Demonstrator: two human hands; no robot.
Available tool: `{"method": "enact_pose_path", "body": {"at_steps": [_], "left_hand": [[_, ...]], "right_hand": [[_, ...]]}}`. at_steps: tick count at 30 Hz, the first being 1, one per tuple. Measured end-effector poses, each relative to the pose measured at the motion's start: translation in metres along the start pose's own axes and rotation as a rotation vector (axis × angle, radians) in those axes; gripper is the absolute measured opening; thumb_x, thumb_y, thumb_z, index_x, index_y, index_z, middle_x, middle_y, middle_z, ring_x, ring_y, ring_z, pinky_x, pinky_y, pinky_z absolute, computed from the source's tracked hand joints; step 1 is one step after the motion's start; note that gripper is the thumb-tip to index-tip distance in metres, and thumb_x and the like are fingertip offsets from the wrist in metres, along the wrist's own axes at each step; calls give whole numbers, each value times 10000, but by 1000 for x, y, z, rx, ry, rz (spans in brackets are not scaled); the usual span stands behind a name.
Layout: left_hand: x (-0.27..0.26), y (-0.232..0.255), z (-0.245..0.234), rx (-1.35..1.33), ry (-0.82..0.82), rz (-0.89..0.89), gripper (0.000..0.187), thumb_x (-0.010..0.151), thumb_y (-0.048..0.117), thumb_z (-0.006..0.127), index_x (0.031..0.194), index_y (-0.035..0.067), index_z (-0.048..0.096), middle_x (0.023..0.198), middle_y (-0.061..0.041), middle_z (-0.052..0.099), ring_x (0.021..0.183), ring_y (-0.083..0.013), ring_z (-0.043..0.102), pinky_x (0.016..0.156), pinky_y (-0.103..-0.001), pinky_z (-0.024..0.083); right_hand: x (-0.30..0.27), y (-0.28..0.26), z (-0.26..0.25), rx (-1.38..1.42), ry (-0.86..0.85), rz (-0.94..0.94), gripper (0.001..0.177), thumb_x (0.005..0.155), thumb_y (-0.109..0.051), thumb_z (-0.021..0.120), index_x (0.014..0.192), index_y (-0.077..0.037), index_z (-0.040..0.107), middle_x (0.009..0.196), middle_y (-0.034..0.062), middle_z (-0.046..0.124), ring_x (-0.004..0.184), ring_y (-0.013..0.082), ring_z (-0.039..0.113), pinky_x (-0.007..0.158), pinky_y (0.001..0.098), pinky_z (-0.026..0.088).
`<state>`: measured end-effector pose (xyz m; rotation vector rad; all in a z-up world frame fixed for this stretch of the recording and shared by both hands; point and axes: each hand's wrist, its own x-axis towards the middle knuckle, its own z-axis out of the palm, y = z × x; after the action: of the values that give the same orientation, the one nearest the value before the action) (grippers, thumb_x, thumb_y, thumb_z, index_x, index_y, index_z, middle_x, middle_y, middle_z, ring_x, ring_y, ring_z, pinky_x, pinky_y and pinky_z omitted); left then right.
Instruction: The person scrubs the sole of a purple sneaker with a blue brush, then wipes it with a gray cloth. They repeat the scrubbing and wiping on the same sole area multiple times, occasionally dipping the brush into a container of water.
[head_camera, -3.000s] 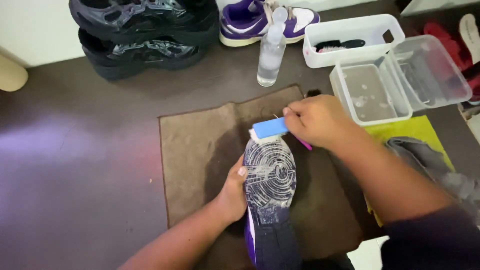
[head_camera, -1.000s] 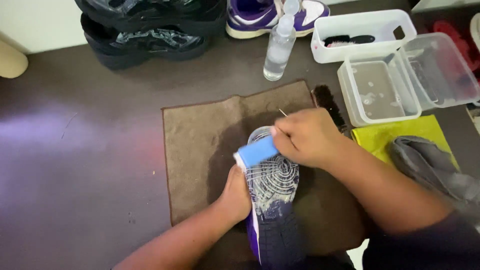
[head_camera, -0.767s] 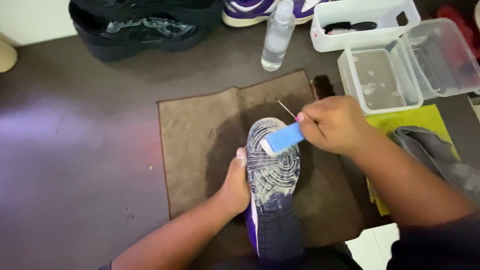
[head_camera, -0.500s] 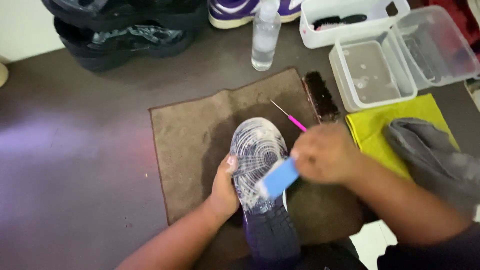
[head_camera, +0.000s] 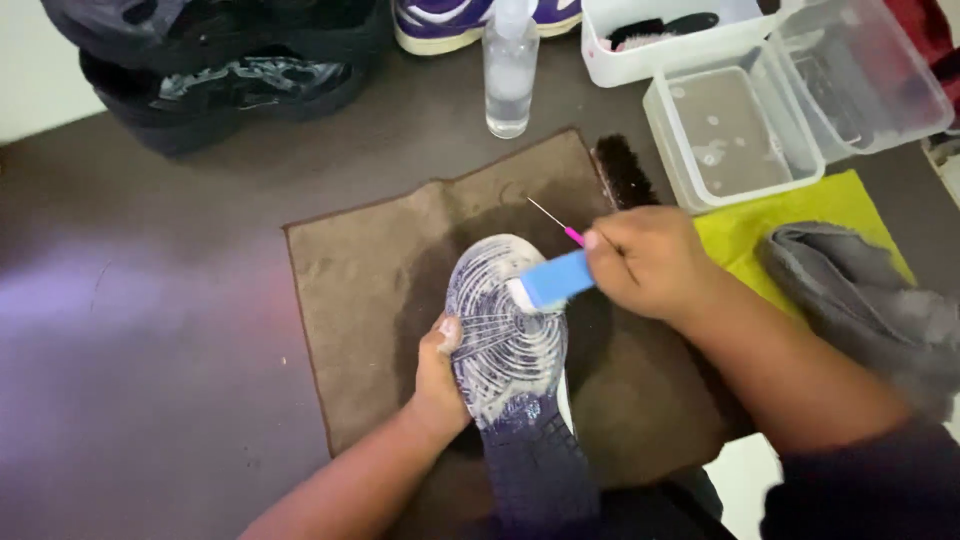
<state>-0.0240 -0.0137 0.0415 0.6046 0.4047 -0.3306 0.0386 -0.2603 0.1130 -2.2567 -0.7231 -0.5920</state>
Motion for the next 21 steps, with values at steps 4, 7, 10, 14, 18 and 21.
{"method": "enact_pose_path", "body": {"at_steps": [4, 7, 10, 14, 18, 21], "left_hand": [[5, 4, -3, -21, 36, 11, 609, 872, 318, 581, 1425, 65, 568, 1228, -315, 670, 1082, -490, 670, 985, -707, 500], [-9, 8, 15, -11, 47, 16, 610, 867, 277, 585, 1433, 53, 557, 1217, -327, 668, 1063, -498, 675, 987, -708, 502], [-8, 6, 29, 34, 68, 46, 630, 871, 257, 533, 1429, -35, 538, 1221, -348, 647, 1085, -487, 654, 1020, -647, 497], [-9, 5, 17, 62, 55, 63, 598, 883, 323, 563, 1408, 38, 583, 1199, -337, 677, 1052, -473, 692, 959, -672, 547], [-3, -1, 9, 46, 32, 116, 651, 803, 327, 656, 1371, 12, 608, 1162, -336, 683, 1027, -485, 694, 950, -681, 536], [-12, 2, 16, 102, -134, 124, 579, 911, 328, 549, 1379, -9, 601, 1166, -335, 703, 1001, -455, 729, 899, -640, 587]], "right_hand": [[-1, -25, 10, -21, 40, -92, 313, 914, -247, 592, 611, -173, 568, 548, 6, 542, 507, 246, 602, 481, 368, 485], [-10, -17, 2, 79, 31, -201, 125, 886, -213, 667, 767, -176, 680, 757, 25, 707, 630, 260, 683, 545, 385, 549], [14, 2, -4, 19, -77, -33, 411, 956, -246, 570, 565, -139, 501, 497, 61, 490, 462, 299, 547, 458, 408, 458], [20, -20, 13, 21, -17, -19, 404, 970, -216, 569, 587, -120, 488, 502, 70, 498, 484, 302, 572, 460, 393, 453], [-1, 5, 8, 73, -65, -90, 170, 888, -184, 635, 727, -131, 634, 649, 93, 625, 613, 336, 665, 551, 451, 537], [33, 11, -5, -58, -128, 64, 418, 984, -210, 541, 586, -92, 490, 472, 100, 499, 454, 308, 547, 453, 386, 422]]}}
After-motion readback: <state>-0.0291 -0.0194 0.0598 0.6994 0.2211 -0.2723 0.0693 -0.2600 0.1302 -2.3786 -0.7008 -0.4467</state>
